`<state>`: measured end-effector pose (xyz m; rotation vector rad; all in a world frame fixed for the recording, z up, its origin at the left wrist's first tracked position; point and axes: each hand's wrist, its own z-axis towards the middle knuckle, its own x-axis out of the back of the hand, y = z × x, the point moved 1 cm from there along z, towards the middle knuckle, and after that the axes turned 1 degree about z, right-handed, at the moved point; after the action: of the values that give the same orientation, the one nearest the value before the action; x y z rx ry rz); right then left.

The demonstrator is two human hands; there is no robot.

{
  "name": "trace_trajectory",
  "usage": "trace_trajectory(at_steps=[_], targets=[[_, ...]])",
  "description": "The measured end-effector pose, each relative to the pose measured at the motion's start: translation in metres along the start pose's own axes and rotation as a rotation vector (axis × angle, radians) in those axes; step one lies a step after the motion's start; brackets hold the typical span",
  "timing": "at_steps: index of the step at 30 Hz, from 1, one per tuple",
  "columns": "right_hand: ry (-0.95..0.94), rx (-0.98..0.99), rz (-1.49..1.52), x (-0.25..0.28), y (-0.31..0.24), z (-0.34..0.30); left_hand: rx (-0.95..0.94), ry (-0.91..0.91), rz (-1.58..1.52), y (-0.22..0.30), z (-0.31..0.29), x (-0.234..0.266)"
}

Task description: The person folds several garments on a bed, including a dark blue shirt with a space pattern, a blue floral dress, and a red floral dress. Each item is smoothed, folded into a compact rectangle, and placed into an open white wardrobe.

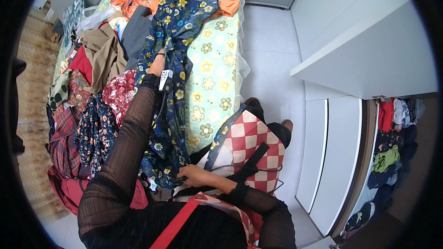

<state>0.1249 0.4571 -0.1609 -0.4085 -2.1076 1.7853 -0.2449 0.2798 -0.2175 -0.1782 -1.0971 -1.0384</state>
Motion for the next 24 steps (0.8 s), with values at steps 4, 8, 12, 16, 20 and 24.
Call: trace_trajectory(at_steps=[4, 8, 12, 16, 20, 24], targets=[[0.004, 0.011, 0.008, -0.001, 0.006, 0.003, 1.183, 0.069, 0.011, -0.006, 0.023, -0.006], [0.030, 0.011, 0.082, -0.001, 0.009, 0.004, 0.714, 0.331, 0.440, 0.027, 0.065, -0.002], [0.051, 0.016, 0.137, 0.000, 0.009, 0.003, 0.386, -0.080, 0.579, 0.052, 0.112, -0.020], [0.053, 0.035, 0.239, 0.006, 0.008, 0.004, 0.491, -0.352, 0.600, 0.033, 0.142, -0.046], [-0.005, -0.024, 0.280, 0.010, 0.010, 0.005, 0.785, -0.491, 0.320, -0.016, 0.166, -0.060], [0.034, 0.026, 0.250, 0.013, 0.010, 0.005, 0.996, 0.087, -0.339, -0.080, 0.160, -0.020]])
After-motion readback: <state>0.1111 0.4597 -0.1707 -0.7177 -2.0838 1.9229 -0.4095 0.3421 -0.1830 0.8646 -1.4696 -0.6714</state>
